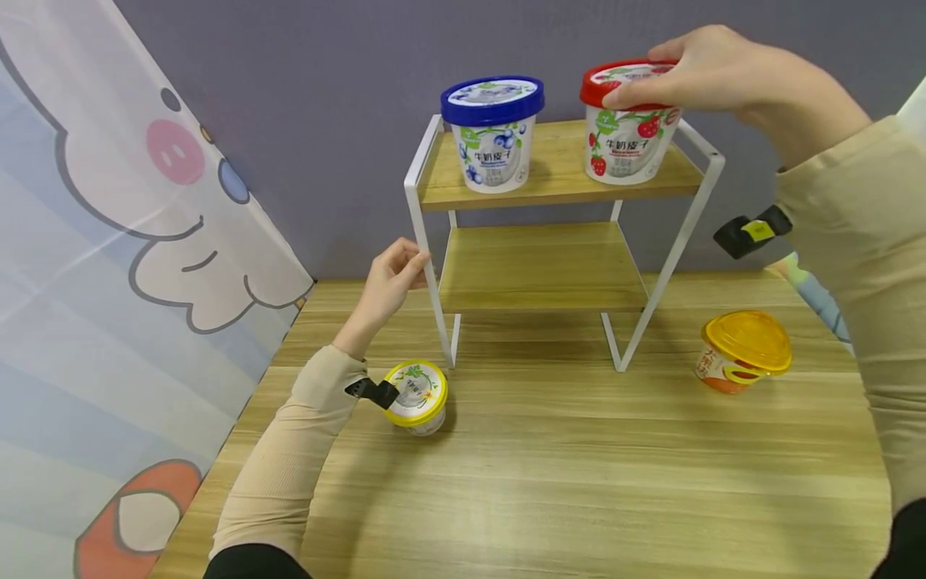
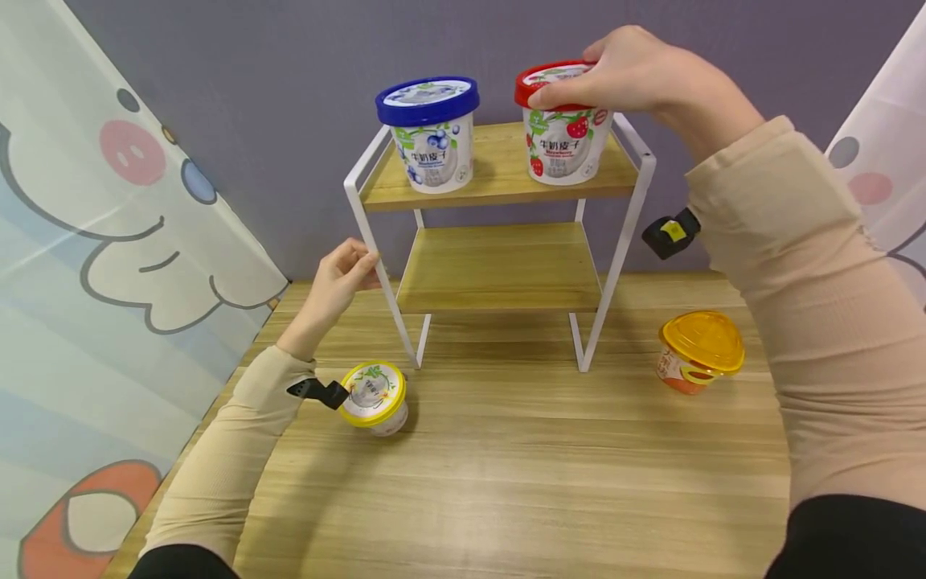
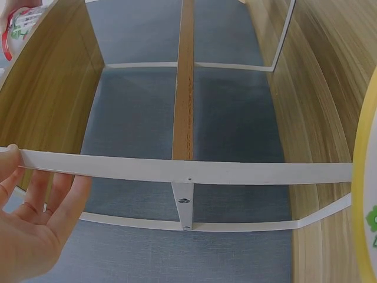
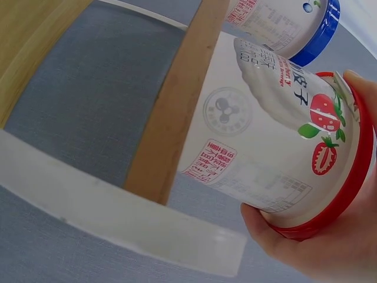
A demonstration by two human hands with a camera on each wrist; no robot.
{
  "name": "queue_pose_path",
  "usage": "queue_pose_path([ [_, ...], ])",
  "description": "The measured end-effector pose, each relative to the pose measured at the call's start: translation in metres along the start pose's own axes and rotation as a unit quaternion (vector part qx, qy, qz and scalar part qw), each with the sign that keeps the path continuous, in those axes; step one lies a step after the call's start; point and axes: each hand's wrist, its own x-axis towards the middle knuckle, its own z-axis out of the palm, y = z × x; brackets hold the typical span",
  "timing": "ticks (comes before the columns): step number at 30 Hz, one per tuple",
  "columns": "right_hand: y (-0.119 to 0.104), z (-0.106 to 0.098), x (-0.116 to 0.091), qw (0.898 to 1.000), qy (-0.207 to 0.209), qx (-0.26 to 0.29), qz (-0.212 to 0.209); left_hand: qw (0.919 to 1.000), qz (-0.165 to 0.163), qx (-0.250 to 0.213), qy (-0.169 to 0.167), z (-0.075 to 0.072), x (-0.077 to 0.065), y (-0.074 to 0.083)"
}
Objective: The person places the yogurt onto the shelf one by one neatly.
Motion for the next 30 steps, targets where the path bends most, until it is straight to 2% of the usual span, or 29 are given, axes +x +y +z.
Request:
queue_pose_path([
  [14, 0.002, 0.003, -0.004, 1.0, 0.013, 0.022, -0.013, 0.9999, 0.015, 0.002, 0.002, 0.0, -0.001, 0.001],
  [23, 0.003, 0.008, -0.011, 0.999, 0.047, 0.017, -0.02, 0.9999, 0.01, -0.002, 0.002, 0.002, -0.002, 0.004],
  [30, 0.008, 0.012, -0.026, 0.996, 0.076, 0.03, -0.038, 1.0, 0.002, -0.009, 0.004, 0.002, -0.001, 0.006],
])
